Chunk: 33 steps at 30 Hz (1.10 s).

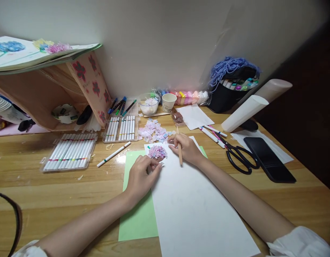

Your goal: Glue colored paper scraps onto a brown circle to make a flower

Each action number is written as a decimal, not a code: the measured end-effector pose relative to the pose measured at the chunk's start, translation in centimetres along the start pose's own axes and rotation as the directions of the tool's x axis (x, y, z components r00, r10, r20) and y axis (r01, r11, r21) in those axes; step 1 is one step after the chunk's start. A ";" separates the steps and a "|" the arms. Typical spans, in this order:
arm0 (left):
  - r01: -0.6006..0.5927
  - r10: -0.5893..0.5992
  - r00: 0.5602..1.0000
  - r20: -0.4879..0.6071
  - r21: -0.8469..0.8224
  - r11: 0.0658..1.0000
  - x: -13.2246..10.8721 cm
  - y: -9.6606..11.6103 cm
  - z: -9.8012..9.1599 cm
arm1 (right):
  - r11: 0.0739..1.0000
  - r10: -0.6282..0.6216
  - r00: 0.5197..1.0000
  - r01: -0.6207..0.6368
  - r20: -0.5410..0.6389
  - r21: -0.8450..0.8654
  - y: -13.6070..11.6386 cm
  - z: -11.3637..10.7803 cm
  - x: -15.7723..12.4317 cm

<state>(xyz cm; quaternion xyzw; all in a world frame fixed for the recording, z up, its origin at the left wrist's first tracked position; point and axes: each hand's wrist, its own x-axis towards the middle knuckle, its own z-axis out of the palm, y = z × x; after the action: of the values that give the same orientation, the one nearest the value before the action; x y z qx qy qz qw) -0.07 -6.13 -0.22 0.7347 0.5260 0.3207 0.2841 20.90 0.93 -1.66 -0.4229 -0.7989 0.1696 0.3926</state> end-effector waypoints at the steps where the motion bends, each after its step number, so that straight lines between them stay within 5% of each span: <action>1: 0.000 0.000 1.000 0.002 0.000 1.000 0.0 0.0 0.0 | 0.999 -0.024 0.999 0.025 0.029 -0.030 0.0 0.1 0.0; 7: 0.017 -0.017 1.000 0.011 0.000 1.000 -0.1 0.2 -0.1 | 0.983 -0.067 0.998 0.066 -0.001 -0.170 0.5 0.3 0.3; 16: 0.028 -0.023 0.996 0.084 -0.056 0.998 -0.1 0.3 -0.1 | 0.997 -0.068 0.969 0.058 -0.238 -0.052 -0.6 -0.1 -0.9; 25: -0.017 0.035 0.981 0.192 -0.093 0.996 0.2 0.2 0.0 | 0.882 -0.468 0.878 0.455 -0.099 -0.126 -2.1 0.0 -1.7; 33: 0.076 -0.061 0.992 0.107 -0.144 0.987 0.0 0.4 -0.5 | 0.740 -0.647 0.762 0.629 0.003 -0.238 -3.4 0.0 -1.6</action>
<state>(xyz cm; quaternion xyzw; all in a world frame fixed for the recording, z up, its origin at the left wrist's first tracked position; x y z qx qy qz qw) -0.21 -6.24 0.42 0.7084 0.5105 0.3108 0.3754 19.57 -2.36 -0.34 -0.1716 -0.8928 -0.0835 0.4080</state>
